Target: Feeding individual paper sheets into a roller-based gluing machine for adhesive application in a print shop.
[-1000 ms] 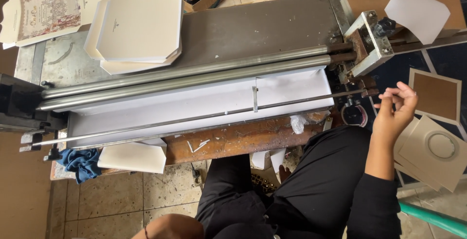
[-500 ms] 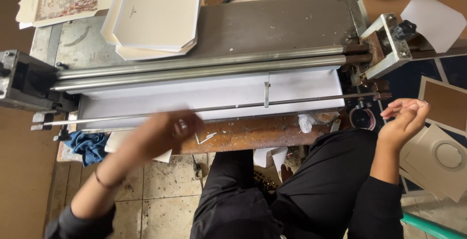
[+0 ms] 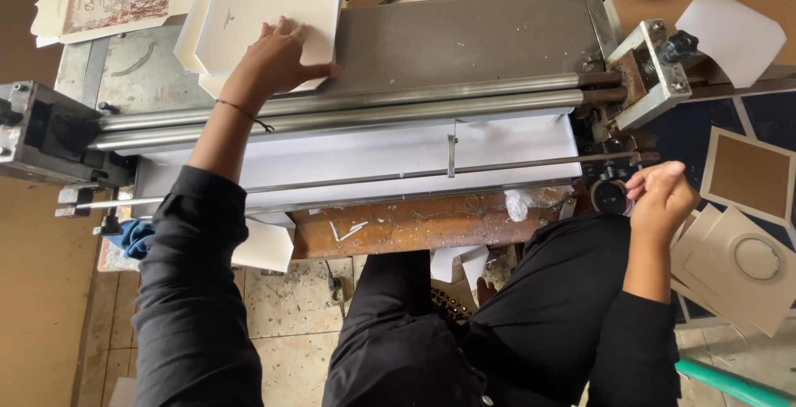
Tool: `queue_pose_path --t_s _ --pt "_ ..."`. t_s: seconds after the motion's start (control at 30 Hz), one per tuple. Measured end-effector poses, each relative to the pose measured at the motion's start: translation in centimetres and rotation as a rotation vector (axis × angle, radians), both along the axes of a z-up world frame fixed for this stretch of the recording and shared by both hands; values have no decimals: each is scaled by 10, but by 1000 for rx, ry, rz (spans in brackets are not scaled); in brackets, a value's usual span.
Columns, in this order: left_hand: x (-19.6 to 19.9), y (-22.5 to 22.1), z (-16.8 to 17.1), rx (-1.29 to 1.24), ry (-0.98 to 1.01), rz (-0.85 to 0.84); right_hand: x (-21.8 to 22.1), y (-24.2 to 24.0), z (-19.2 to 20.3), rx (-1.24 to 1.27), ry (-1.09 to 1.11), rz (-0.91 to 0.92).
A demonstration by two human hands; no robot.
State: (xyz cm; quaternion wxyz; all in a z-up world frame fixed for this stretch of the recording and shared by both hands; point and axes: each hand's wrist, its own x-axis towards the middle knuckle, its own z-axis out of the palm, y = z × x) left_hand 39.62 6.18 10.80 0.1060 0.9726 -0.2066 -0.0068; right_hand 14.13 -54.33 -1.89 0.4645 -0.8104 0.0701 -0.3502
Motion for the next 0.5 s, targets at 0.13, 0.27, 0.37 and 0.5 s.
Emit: queue_pose_path --t_s 0.13,0.27,0.37,0.5 --pt "13 11 -11 119 -96 -22 2 2 3 -28 22 52" --pt "14 20 16 125 26 -21 -3 11 17 -116 82 50" --pt "21 16 6 -129 104 135 -2 14 21 -93 86 53" --pt "27 -16 -47 389 -369 257 -1 13 20 -97 114 38"
